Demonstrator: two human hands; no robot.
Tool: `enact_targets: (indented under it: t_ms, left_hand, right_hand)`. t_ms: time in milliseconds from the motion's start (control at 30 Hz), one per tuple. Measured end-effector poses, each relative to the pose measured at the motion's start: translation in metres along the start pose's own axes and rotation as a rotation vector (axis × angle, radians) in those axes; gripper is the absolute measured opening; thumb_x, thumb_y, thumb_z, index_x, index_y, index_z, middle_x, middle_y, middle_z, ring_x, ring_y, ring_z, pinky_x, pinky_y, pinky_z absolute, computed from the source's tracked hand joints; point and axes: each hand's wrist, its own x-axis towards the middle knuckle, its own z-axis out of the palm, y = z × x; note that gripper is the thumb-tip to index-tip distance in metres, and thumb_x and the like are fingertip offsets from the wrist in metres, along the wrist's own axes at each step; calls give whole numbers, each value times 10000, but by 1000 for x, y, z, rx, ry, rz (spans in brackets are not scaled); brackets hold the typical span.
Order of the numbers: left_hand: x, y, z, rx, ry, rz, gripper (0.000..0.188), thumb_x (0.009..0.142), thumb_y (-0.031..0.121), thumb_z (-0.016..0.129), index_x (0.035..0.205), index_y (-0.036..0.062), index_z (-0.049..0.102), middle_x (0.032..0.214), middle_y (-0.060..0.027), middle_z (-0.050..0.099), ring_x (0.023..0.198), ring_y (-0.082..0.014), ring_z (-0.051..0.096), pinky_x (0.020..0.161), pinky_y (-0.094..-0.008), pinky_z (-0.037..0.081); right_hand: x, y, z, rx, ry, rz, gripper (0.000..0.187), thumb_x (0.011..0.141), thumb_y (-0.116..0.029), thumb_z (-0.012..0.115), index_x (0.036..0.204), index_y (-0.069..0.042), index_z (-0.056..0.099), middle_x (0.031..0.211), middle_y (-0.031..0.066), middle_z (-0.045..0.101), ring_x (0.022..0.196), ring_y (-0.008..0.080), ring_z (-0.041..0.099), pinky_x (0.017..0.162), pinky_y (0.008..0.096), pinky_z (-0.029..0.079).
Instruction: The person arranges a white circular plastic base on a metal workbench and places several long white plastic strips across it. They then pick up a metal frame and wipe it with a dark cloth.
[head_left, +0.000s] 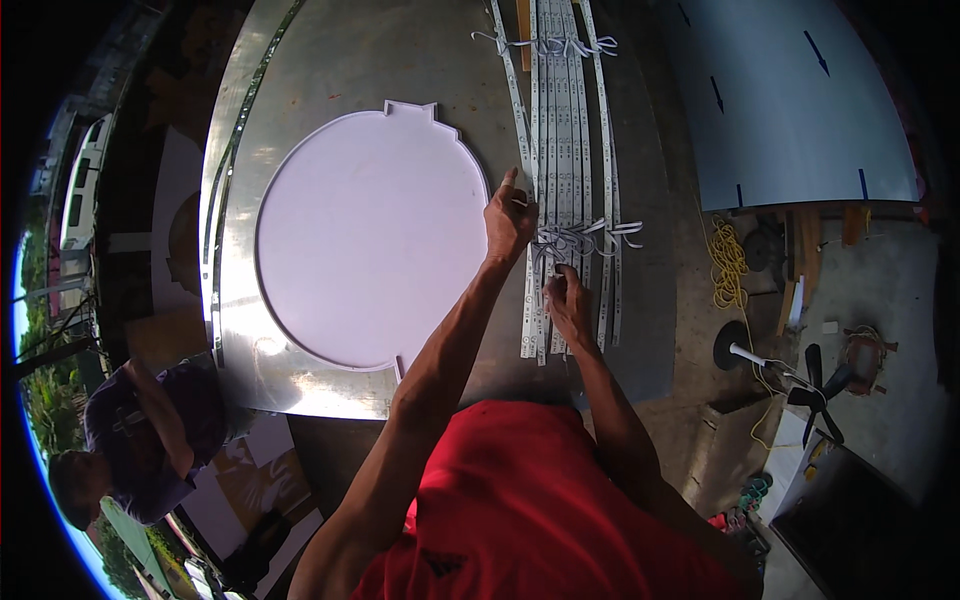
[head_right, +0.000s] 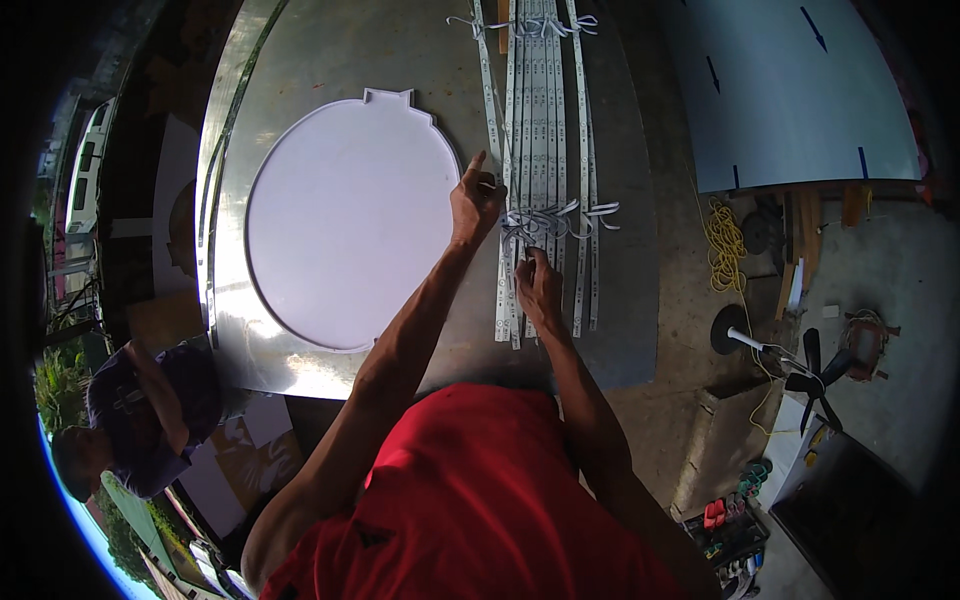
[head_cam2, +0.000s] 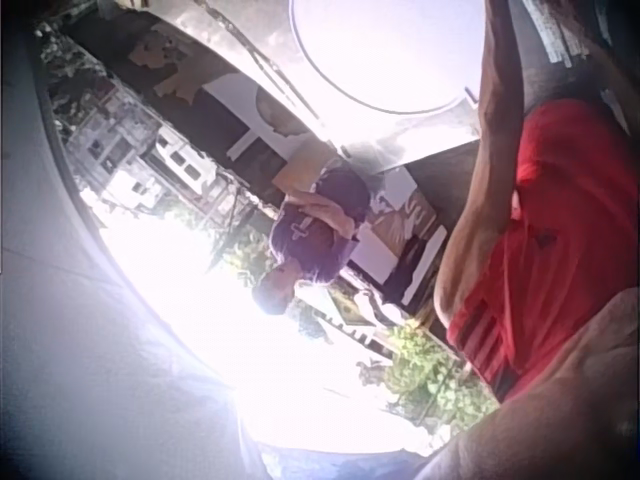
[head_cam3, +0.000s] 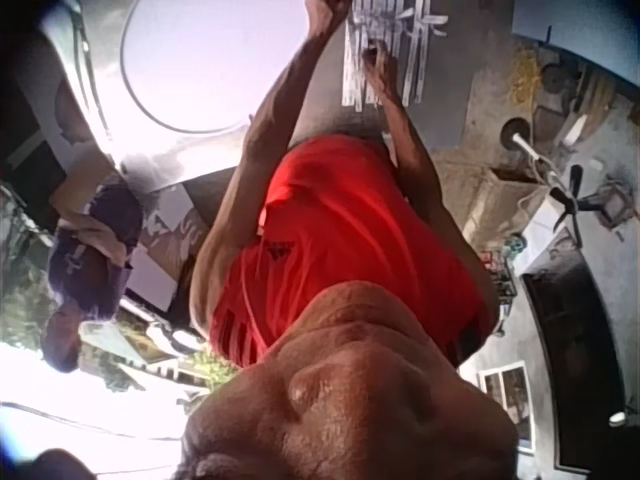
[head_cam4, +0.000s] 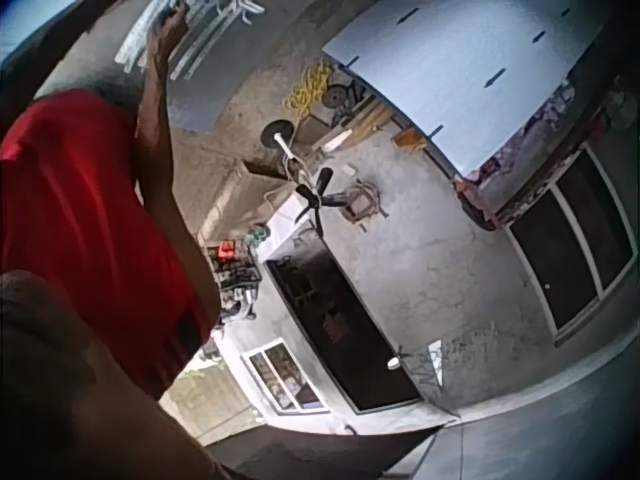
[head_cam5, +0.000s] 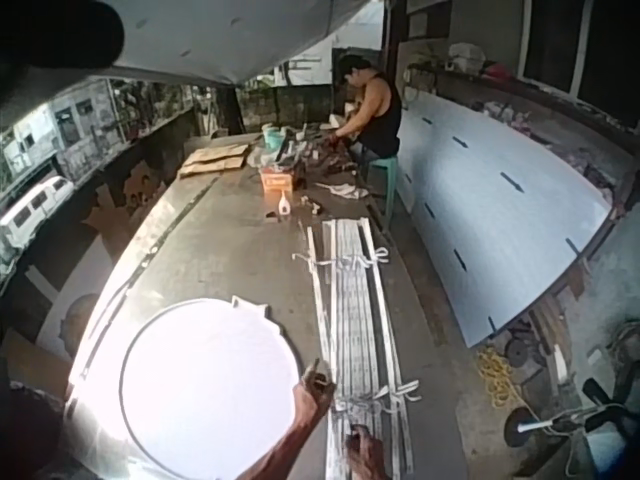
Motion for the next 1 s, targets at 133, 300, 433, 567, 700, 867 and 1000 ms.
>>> enact_targets:
  t_ms: [133, 300, 433, 567, 700, 867, 1000]
  left_hand:
    - [-3, -4, -3, 72, 26, 82, 535, 719, 40, 618, 1246, -47, 591, 778, -135, 599, 676, -219, 595, 682, -331, 511]
    - [-4, 9, -6, 111, 31, 153, 476, 702, 7, 584, 1172, -48, 631, 766, -169, 583, 693, -308, 594, 670, -387, 497]
    - [-9, 19, -7, 191, 96, 159, 442, 680, -25, 565, 1112, -47, 657, 712, -151, 575, 671, -304, 586, 660, -388, 503]
    - [-11, 9, -5, 197, 53, 214, 427, 687, -16, 577, 1105, -40, 661, 777, -184, 599, 694, -329, 597, 681, -391, 513]
    - [-8, -9, -7, 26, -30, 49, 359, 743, 33, 636, 1093, -42, 662, 853, -199, 614, 781, -317, 639, 727, -369, 521]
    - [-4, -20, -16, -419, -158, -167, 305, 806, 68, 604, 1074, -69, 651, 913, -106, 665, 832, -190, 642, 739, -296, 498]
    - [-2, -2, -24, -464, -266, -287, 286, 801, 72, 591, 1056, -37, 666, 898, -83, 671, 800, -160, 614, 705, -271, 479]
  right_hand:
    - [-4, -30, -17, 309, -113, 214, 213, 980, -192, 490, 1066, -18, 577, 722, 115, 639, 510, 166, 598, 475, 337, 463]
    - [-7, -32, -26, 564, -275, 277, 274, 1020, -218, 447, 1090, 4, 592, 797, 91, 645, 532, 128, 581, 473, 286, 454]
    - [-15, -33, -22, 891, -284, 355, 356, 1032, -300, 452, 1013, 26, 594, 837, 91, 651, 584, 128, 612, 500, 279, 468]
    - [-16, -27, -16, 271, -141, 116, 331, 1004, -270, 493, 851, 1, 605, 707, 120, 629, 533, 215, 598, 512, 337, 463]
    - [2, -43, -47, -140, 112, 36, 353, 977, -281, 536, 758, -17, 617, 608, 156, 587, 522, 305, 593, 530, 391, 460]
    - [95, -43, -46, 332, 53, 18, 337, 982, -304, 565, 1131, -9, 633, 827, 97, 688, 706, 183, 665, 658, 303, 528]
    - [181, -42, -13, 636, -136, 208, 321, 966, -289, 589, 1162, -38, 621, 972, 64, 682, 756, 151, 656, 675, 284, 544]
